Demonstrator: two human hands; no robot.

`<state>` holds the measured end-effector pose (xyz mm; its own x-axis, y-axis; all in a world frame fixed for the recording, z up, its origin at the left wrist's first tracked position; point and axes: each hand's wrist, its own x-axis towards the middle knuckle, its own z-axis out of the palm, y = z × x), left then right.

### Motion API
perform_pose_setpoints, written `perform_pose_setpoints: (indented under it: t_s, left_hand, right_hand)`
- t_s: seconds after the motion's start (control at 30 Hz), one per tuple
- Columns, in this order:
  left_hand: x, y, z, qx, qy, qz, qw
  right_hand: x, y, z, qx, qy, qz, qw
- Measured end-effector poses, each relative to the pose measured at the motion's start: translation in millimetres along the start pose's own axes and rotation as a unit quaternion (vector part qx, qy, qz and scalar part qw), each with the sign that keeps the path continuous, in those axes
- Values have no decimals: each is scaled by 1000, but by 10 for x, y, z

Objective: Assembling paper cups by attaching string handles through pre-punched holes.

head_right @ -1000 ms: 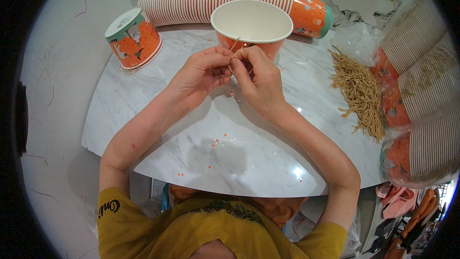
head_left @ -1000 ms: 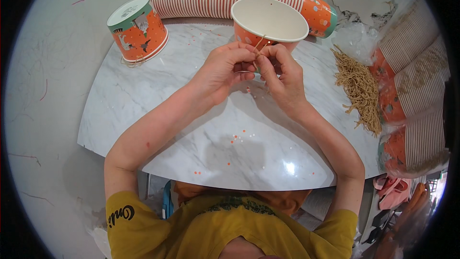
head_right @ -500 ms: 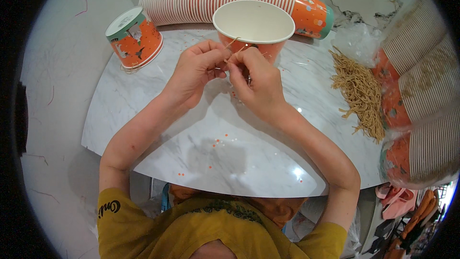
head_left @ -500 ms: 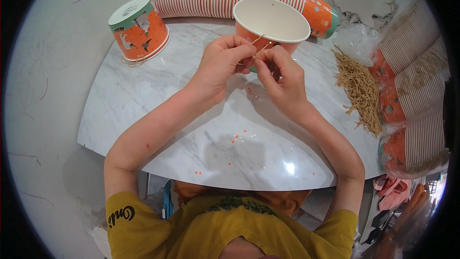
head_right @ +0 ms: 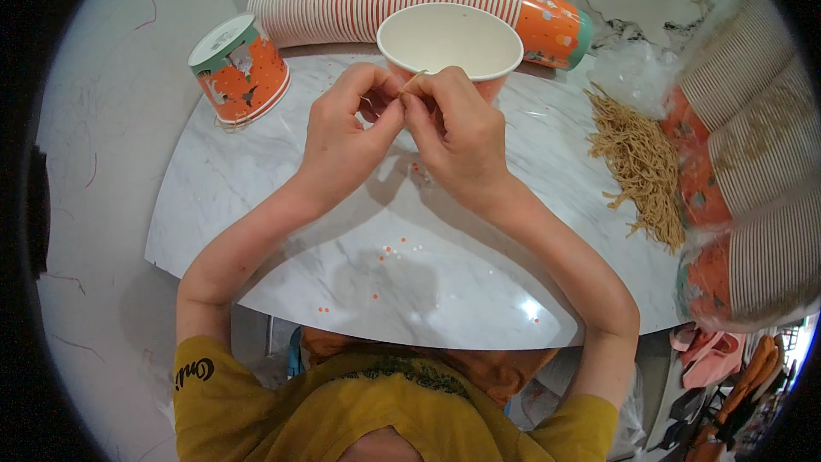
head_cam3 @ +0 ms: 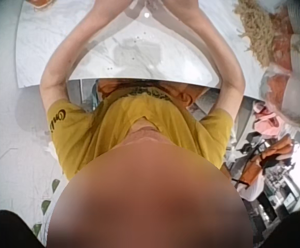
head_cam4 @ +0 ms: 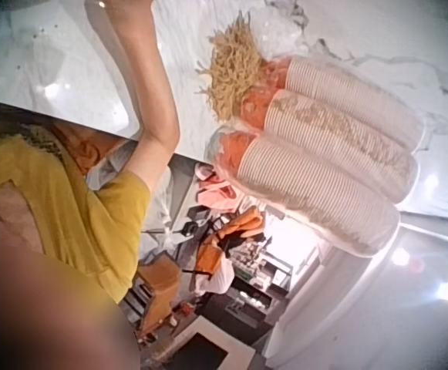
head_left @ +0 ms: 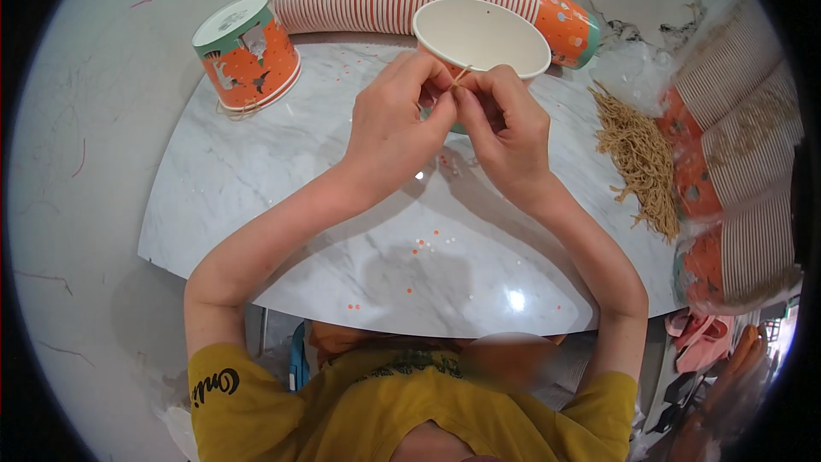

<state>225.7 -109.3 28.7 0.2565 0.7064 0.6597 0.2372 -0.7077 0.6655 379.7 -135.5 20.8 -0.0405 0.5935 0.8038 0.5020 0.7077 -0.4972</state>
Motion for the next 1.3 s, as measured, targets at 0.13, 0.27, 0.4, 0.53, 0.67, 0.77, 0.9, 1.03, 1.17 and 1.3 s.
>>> perform_pose_setpoints:
  t_s: [0.13, 0.27, 0.4, 0.53, 0.67, 0.77, 0.9, 1.03, 1.17, 1.3]
  left_hand:
    - [-5, -10, 17, 38, 4, 33, 999]
    - [-11, -58, 24, 70, 12, 98, 993]
    - [-12, -68, 49, 60, 17, 99, 993]
    - [-19, -68, 46, 10, -5, 34, 999]
    - [-10, -39, 27, -66, -43, -57, 995]
    - [-12, 5, 7, -91, -58, -99, 989]
    - [-26, 30, 7, -47, -24, -37, 998]
    - [-1, -14, 22, 23, 12, 82, 996]
    - [10, -13, 22, 56, 45, 147, 986]
    - [14, -49, 36, -57, 23, 64, 996]
  right_hand:
    - [41, 22, -2, -8, 26, -20, 999]
    - [33, 54, -33, -10, 16, 1, 1000]
    - [67, 9, -81, 1, 6, 21, 1000]
    - [52, 35, -39, -21, 14, -36, 999]
    - [47, 37, -16, 12, 16, -56, 998]
    - [12, 39, -18, 74, -7, -6, 997]
    - [-2, 48, -43, 65, -19, 71, 995]
    - [4, 22, -17, 96, 7, 104, 990]
    - [44, -47, -49, 8, -7, 64, 998]
    - [55, -34, -64, -58, -13, 13, 998]
